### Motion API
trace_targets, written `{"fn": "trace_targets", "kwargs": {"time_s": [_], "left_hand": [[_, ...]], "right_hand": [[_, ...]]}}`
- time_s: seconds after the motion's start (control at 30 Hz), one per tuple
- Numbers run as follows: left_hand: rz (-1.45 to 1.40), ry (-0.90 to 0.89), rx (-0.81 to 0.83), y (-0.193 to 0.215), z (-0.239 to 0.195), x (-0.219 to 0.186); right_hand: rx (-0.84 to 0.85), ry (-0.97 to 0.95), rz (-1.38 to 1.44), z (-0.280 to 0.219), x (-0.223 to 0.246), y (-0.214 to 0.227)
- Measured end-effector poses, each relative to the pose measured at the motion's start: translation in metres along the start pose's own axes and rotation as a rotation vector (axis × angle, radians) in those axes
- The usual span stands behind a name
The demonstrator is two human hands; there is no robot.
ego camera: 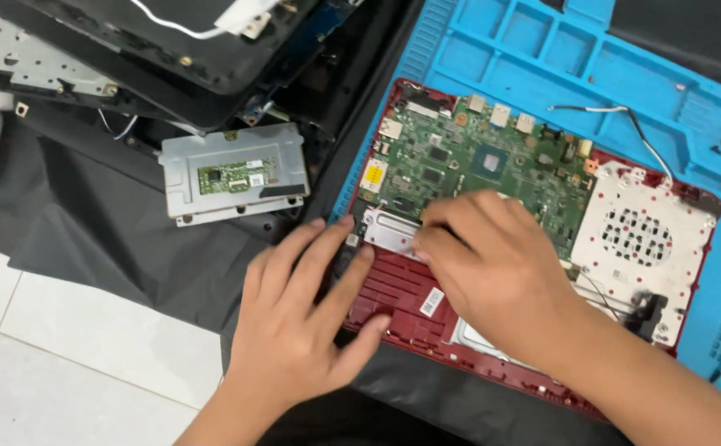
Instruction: The person assembles a laptop by connecting internal cables, installing a hard drive, and securing the battery. They use a screwdriver to fasten screws and ensure components are properly seated within the red laptop chassis.
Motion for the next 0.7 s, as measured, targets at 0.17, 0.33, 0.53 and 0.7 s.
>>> {"fn": "trace_targets", "kwargs": {"time_s": [0.17,0.33,0.53,0.7], "left_hand": [[-0.015,0.004,0.002,-0.001,-0.001,0.002],[0.004,0.002,0.024,-0.004,0.000,0.001],[0.033,-0.008,0.040,-0.008,0.000,0.001],[0.040,0.003,0.047,-0.006,0.000,0.002]], "right_hand": [[0.061,0.038,-0.022,-0.005,0.009,-0.009],[0.174,0.049,-0.024,-0.013,0.001,-0.015],[0.243,0.061,-0.062,-0.015,0.000,-0.015],[0.231,0.072,-0.046,-0.014,0.004,-0.015]]}}
Point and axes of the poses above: each hand's wrist, its own z-axis towards the middle knuckle, its own y-axis out of the back of the hand, x = y × z, the point moved 6 cm from there along z, towards the middle knuckle, and after that the axes turned 10 degrees about z, right-handed, at the moved point
